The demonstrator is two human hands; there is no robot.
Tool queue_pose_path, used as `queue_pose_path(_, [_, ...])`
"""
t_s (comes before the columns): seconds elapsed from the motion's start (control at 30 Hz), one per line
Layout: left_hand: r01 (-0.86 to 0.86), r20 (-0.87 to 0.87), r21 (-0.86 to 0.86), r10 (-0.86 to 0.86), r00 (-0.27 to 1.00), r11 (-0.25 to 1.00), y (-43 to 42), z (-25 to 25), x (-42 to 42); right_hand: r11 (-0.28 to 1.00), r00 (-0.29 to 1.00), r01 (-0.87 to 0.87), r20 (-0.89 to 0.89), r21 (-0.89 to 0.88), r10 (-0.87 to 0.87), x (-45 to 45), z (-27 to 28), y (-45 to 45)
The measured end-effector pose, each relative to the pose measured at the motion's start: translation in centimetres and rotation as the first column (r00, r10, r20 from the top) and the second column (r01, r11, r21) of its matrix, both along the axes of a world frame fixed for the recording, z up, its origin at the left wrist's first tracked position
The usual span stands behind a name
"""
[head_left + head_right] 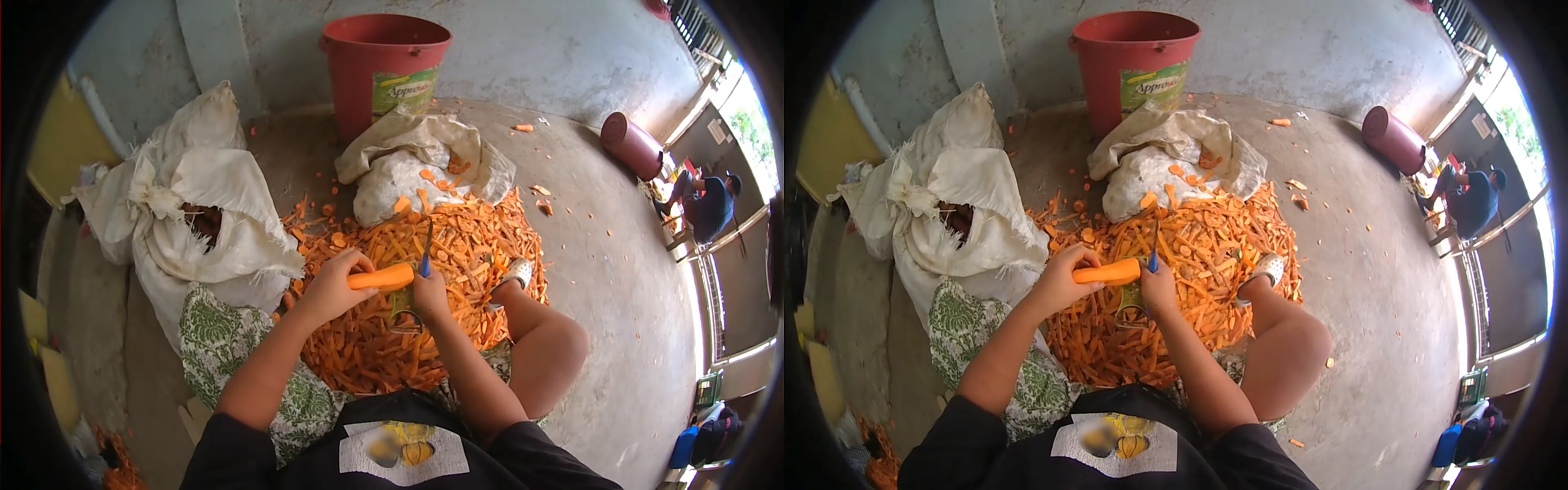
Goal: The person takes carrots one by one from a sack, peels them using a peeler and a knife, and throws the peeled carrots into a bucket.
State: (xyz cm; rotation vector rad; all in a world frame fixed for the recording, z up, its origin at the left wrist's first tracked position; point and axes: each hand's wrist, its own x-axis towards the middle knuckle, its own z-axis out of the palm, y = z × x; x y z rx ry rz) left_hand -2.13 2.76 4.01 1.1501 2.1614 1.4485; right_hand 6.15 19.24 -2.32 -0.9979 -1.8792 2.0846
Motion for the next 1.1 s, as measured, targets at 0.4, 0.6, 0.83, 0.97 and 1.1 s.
queue_pose_path(0.4, [-0.042, 0.034, -0.366, 0.059, 0.998, 0.930, 0.8, -0.6, 0.1, 0.633, 0.930, -0.367, 0.256, 0.681, 0.264, 2.4, 5.4, -1.2])
queue_pose_path(0.6, [-0.111, -0.036, -0.334, 0.105, 0.994, 0.936, 0.8, 0.0, 0.2, 0.583, 0.899, -0.435, 0.303, 0.686, 0.316, 2.3, 4.9, -1.9])
queue_pose_path(0.83, [-0.145, -0.044, -0.356, 0.139, 0.989, 0.923, 0.9, 0.3, 0.6, 0.565, 0.902, -0.431, 0.311, 0.703, 0.300, 2.2, 4.4, -2.1])
queue_pose_path(0.97, [-0.151, -0.095, -0.343, 0.126, 0.988, 0.927, 0.8, 0.3, 1.1, 0.570, 0.916, -0.401, 0.301, 0.717, 0.265, 2.1, 3.6, -2.3])
queue_pose_path(1.1, [0.049, -0.148, -0.115, -0.066, 0.987, 0.992, 0.6, 1.3, 2.9, 0.768, 0.890, -0.361, 0.441, 0.529, 0.114, 0.8, -4.7, 2.9])
